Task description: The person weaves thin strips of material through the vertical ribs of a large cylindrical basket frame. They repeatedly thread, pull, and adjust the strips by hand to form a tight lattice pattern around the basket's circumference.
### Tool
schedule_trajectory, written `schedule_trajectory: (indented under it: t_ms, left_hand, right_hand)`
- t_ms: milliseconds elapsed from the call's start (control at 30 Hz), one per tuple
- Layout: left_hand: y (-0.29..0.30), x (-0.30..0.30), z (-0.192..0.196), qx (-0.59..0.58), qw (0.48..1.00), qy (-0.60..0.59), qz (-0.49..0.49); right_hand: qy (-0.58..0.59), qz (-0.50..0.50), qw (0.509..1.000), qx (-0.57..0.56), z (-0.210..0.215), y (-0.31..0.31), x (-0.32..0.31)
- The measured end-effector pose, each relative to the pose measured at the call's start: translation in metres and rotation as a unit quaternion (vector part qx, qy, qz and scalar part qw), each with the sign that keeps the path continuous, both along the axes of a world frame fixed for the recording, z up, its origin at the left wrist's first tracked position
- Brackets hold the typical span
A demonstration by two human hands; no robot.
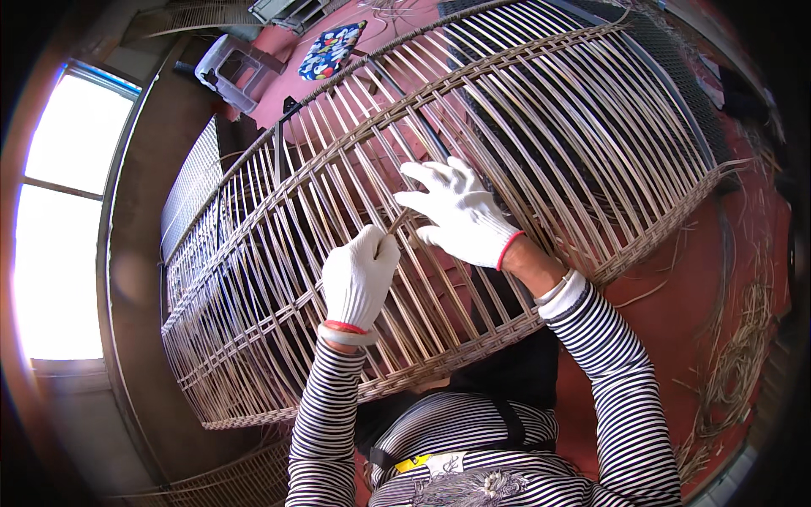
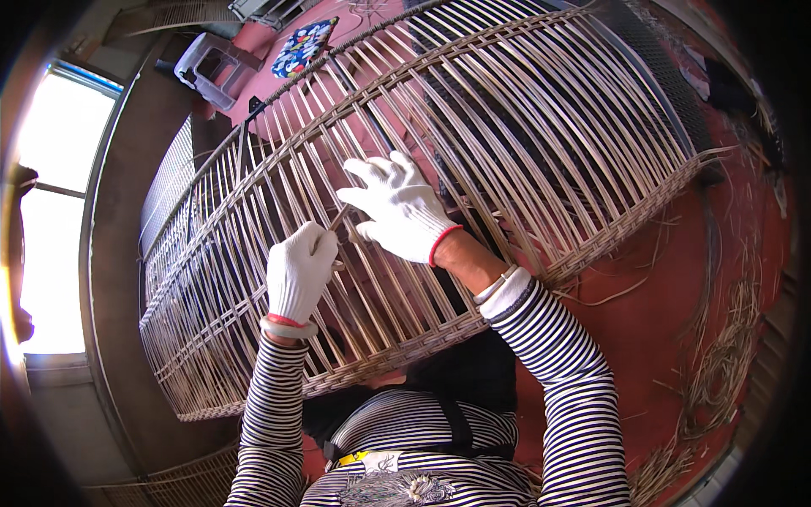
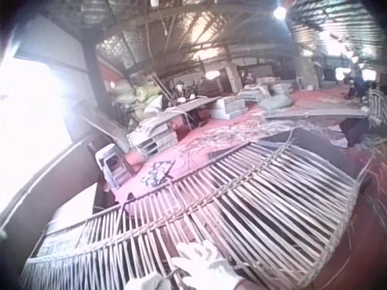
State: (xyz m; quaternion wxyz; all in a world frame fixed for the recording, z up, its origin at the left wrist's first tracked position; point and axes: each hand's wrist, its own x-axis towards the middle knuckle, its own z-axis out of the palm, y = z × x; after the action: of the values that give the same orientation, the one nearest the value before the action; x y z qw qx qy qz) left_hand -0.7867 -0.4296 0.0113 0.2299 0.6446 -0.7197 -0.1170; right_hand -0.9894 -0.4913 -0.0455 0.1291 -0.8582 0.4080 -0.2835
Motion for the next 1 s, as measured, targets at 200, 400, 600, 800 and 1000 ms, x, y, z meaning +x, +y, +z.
schedule_trajectory:
  t_ms: [200, 400, 600, 800, 1000]
  left_hand:
    - [0.014, 0.002, -0.004, -0.019, 0.998, -0.015, 0.063]
    - [-0.002, 0.000, -0.007, 0.067, 0.986, 0.143, -0.051]
    - [0.001, -0.013, 0.007, -0.015, 0.999, 0.048, 0.011]
    - [-0.012, -0.045, 0.020, 0.028, 0.986, 0.096, -0.134]
    - [-0.005, -0.052, 0.013, 0.171, 0.933, 0.300, 0.099]
  right_hand:
    - [-0.028, 0.027, 0.999, 0.018, -0.004, -0.005, -0.002]
    - [-0.048, 0.054, 0.997, 0.010, -0.006, -0.009, -0.006]
    - [-0.154, 0.087, 0.976, -0.130, 0.028, -0.007, -0.037]
    - [-0.107, 0.065, 0.990, -0.064, 0.056, 0.004, -0.091]
    - [-0.089, -0.024, 0.995, -0.033, 0.033, -0.019, -0.072]
